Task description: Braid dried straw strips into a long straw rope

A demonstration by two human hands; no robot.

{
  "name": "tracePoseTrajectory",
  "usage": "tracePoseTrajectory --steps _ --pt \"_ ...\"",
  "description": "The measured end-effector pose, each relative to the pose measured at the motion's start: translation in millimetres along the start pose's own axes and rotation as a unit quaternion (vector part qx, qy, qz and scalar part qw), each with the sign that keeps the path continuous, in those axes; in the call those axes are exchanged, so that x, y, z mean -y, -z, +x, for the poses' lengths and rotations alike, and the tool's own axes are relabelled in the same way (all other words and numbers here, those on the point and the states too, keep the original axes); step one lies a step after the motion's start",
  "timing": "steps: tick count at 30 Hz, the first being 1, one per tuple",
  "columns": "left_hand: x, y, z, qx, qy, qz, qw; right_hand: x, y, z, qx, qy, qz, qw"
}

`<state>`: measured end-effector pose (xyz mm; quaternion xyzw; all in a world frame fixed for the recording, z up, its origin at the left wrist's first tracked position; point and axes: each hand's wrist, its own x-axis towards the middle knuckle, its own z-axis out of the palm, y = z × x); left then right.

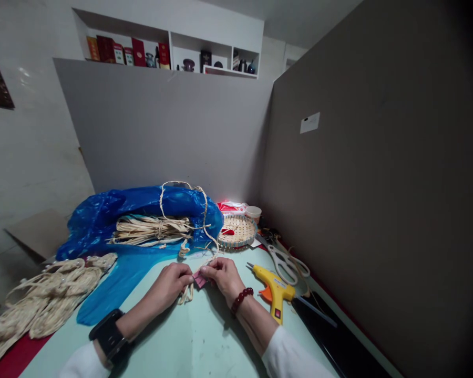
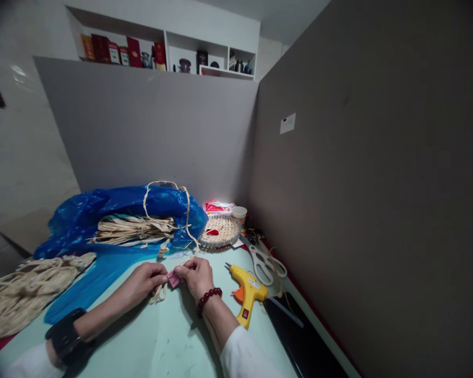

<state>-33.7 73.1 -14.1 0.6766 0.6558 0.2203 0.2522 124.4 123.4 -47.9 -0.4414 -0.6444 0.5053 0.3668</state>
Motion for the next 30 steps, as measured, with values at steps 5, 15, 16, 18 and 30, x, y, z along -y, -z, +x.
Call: tracePoseTrajectory --steps 5,15,16,18,30 --pt "-5 3.2 -4 0.034 0.025 -0.02 0.999 3 1 -2 0.005 -0.003 0.008 1.0" --pt "-6 -0.2 -4 0.024 0.02 -0.004 0.999 6 0 -4 -0.021 -0.01 0.014 1.0" --pt "-10 0.9 -6 0.016 0.012 0.003 1.0 6 0 -4 -0.025 -0.01 0.014 1.0" --pt "-18 3.0 -11 -0.002 -0.006 0.016 1.0 7 1 -5 -0.033 -0.007 0.012 0.999" --pt "-22 1.8 -16 -0.058 -0.025 0.018 0.998 17 -1 -23 -0.063 0.025 -0.024 0.997"
